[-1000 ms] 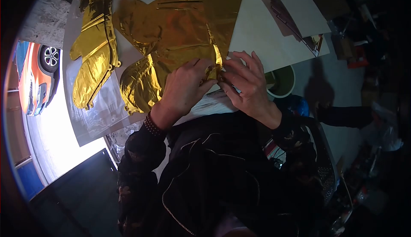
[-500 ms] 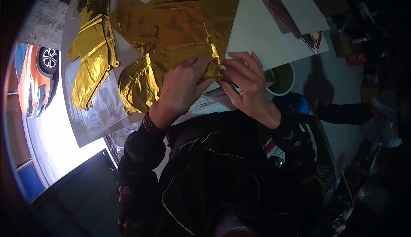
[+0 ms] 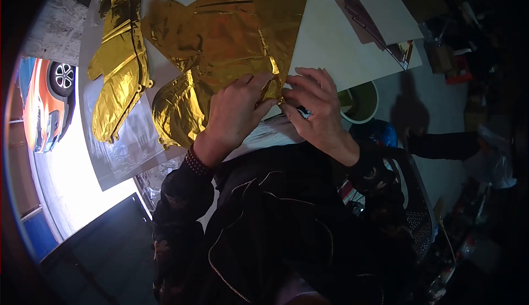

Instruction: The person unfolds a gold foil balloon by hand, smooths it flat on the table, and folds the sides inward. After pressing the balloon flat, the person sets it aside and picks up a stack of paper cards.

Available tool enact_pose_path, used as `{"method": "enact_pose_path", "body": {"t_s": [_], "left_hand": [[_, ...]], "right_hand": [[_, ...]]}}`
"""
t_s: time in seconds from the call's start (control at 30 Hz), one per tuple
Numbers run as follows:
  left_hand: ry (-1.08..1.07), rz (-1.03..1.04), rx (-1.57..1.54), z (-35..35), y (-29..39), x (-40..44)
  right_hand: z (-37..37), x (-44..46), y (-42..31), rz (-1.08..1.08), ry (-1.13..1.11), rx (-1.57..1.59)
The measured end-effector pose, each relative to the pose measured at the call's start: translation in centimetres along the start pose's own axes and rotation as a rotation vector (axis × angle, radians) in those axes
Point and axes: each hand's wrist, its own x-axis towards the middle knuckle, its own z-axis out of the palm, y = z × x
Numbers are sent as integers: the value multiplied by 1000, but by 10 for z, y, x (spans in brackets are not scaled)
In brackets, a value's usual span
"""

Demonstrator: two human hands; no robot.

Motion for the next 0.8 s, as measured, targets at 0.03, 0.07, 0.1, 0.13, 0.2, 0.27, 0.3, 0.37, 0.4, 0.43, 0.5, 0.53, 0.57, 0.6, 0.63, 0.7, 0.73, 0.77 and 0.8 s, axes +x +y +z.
{"method": "enact_pose_path", "body": {"t_s": [0.03, 0.07, 0.1, 0.13, 0.2, 0.27, 0.3, 0.37, 0.4, 0.43, 0.5, 0.53, 0.57, 0.6, 0.63, 0.7, 0.73, 0.77, 0.8], "left_hand": [[6, -5, 10, 0, 1, 0], [11, -9, 20, 1, 2, 0], [17, -14, 30, 1, 2, -1], [24, -13, 33, 2, 3, -1], [38, -11, 41, 3, 3, -1], [44, -9, 40, 3, 4, -1], [47, -9, 39, 3, 4, -1], [54, -6, 41, 4, 4, -1], [57, -5, 41, 4, 4, -2], [59, -7, 44, 4, 4, -2], [63, -11, 49, 5, 5, -2], [69, -11, 54, 6, 5, -1], [75, -12, 59, 7, 5, -1], [81, -12, 65, 8, 4, -1], [87, -8, 67, 9, 4, -1], [100, 2, 72, 10, 4, 0], [102, -3, 78, 10, 4, 1], [104, -8, 84, 11, 3, 1], [106, -14, 90, 12, 3, 1]], "right_hand": [[0, 0, 0, 7, -6, -5], [-1, 0, 0, 14, -12, -10], [0, 0, 0, 8, -7, -11], [0, 0, 0, 2, -3, -13], [1, 0, 0, -6, 2, -11], [0, 0, 0, -9, 2, -5], [0, 0, 0, -9, 4, -6], [1, -1, 0, -10, 7, -8], [1, -1, 0, -7, 9, -6], [1, -1, 0, -5, 12, -4], [2, -3, 0, -1, 6, 3], [2, -3, 1, -1, 0, 7], [2, -3, 1, -1, -6, 12], [2, -3, 1, 2, -7, 18], [2, -2, 0, 6, -8, 25], [1, -2, 0, 20, -12, 55], [0, -1, -1, 30, -16, 78], [0, 0, -2, 40, -19, 101], [0, 1, -2, 47, -21, 104]]}}
